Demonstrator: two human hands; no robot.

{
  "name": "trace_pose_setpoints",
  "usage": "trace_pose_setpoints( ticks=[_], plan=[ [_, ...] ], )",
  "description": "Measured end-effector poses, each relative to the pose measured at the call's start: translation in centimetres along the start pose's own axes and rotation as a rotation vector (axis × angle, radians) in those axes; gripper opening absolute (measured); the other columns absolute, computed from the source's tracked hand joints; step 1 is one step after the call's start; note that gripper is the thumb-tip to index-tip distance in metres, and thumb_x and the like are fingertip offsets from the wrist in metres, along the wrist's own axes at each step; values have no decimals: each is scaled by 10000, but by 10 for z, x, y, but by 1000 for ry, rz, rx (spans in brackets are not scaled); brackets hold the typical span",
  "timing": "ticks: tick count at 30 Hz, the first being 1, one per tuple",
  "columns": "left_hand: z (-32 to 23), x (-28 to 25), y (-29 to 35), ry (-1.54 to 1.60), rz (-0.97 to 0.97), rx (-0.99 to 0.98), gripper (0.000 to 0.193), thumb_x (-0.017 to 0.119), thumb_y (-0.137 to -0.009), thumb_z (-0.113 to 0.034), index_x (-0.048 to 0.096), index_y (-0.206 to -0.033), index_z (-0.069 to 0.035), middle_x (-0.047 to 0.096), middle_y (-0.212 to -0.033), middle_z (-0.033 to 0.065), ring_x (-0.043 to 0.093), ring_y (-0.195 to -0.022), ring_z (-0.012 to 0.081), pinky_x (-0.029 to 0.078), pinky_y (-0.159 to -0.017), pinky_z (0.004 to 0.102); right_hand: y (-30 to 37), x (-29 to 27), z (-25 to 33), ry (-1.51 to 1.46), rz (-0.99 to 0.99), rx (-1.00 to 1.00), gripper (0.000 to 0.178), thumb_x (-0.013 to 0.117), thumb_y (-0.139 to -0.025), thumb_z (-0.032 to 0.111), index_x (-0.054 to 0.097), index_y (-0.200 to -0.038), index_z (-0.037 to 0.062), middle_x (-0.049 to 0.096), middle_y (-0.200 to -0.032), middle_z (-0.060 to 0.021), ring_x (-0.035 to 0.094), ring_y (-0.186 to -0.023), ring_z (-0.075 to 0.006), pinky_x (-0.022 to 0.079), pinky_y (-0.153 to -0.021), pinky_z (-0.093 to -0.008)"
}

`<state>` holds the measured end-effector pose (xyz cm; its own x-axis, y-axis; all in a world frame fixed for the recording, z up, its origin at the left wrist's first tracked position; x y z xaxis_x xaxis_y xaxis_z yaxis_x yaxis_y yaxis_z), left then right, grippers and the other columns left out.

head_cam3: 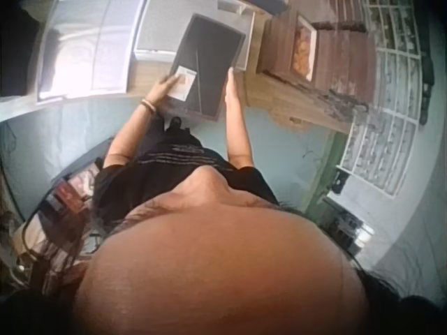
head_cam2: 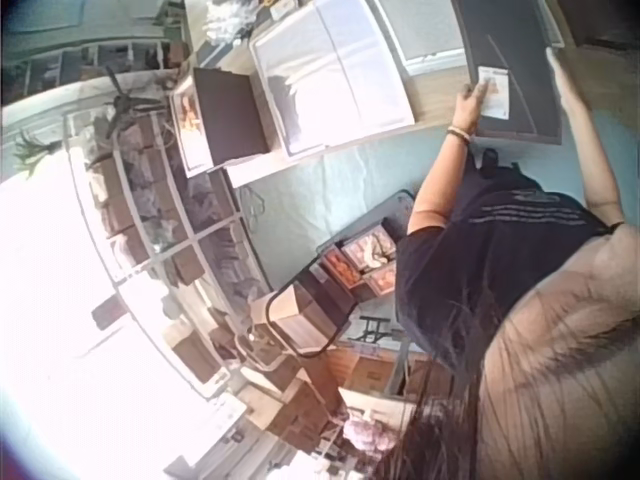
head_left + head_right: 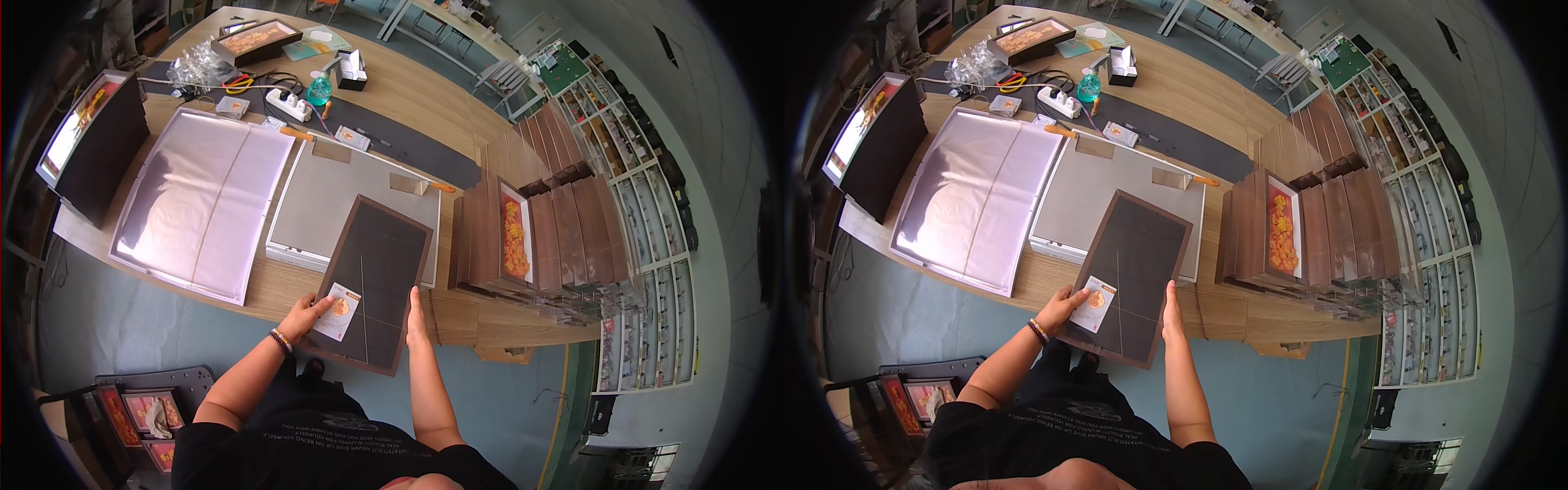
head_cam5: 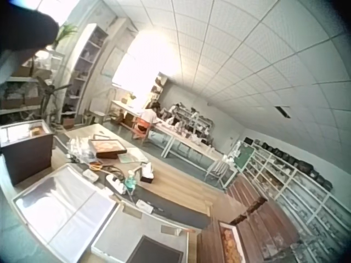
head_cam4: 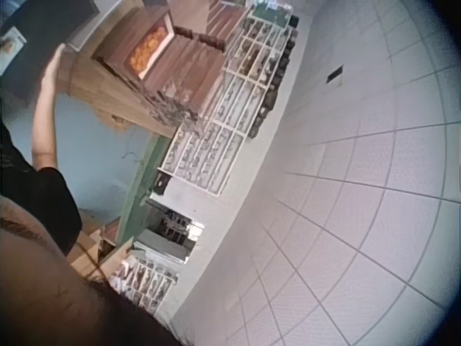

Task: The person packages decorative gold-colored framed artworks by placing them into plastic sleeves, then into boxes.

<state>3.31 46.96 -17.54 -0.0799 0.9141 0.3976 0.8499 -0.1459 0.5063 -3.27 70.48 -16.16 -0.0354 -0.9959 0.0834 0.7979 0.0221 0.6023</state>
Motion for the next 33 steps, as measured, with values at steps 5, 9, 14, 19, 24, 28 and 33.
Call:
trace_pose_setpoints(
  ticks=[5,9,14,19,24,28,33],
  plan=[
    [14,16,15,-111,-14,-71,818,621,-823,-449,313,-1267,166,525,-1137,245,554,-1017,242,457,-852,306,14,-28,-20,-24,8,-28,854,412,-844,646,303,-1354,-31,369,-1373,-174,406,-1237,-245,329,-1024,-343],
    [49,25,22,-43,12,0,640,604,-844,-427,448,-1144,116,588,-995,176,588,-886,181,480,-761,276,39,-35,-24,-44,-29,-35,804,400,-869,612,322,-1342,-34,405,-1345,-166,422,-1221,-247,333,-1021,-346],
    [57,47,44,-122,-7,72,574,611,-835,-447,505,-1035,80,607,-885,128,581,-782,146,477,-682,269,69,-56,-32,-53,-59,-35,755,376,-896,578,335,-1330,-39,416,-1335,-167,422,-1218,-244,326,-1026,-341],
    [47,80,77,-522,-30,126,659,628,-773,-535,498,-998,71,586,-699,186,614,-668,244,479,-615,321,79,-113,-66,-221,25,-143,729,351,-896,593,368,-1327,5,436,-1326,-139,428,-1210,-242,331,-1024,-345],
    [-18,119,112,-781,85,404,589,651,-764,-465,457,-1005,36,587,-694,175,604,-591,333,472,-528,385,79,-129,-54,-308,-129,-261,813,295,-849,683,188,-1427,121,172,-1482,-97,229,-1338,-259,215,-1083,-420],
    [-51,134,133,-1001,30,966,517,683,-747,-343,469,-1020,40,598,-755,141,601,-554,294,474,-481,339,66,-90,-19,-836,521,-465,682,326,-858,652,323,-1342,171,450,-1253,-112,445,-1171,-316,318,-1009,-484],
    [-74,160,163,-1295,160,1192,715,679,-717,-372,408,-1215,65,527,-1156,219,551,-1047,308,369,-956,471,42,-73,15,-791,906,-688,436,459,-875,478,503,-1138,133,561,-928,-78,524,-889,-227,389,-847,-396]
  ],
)
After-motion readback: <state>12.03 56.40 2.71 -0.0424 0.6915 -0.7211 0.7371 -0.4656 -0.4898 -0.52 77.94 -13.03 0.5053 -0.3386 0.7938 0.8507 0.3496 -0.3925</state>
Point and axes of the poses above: each hand's wrist, its own y-axis away from the middle knuckle, its own x-axis out of the palm, z = x × y, the point moved 4 cm from there along -y, towards the middle knuckle
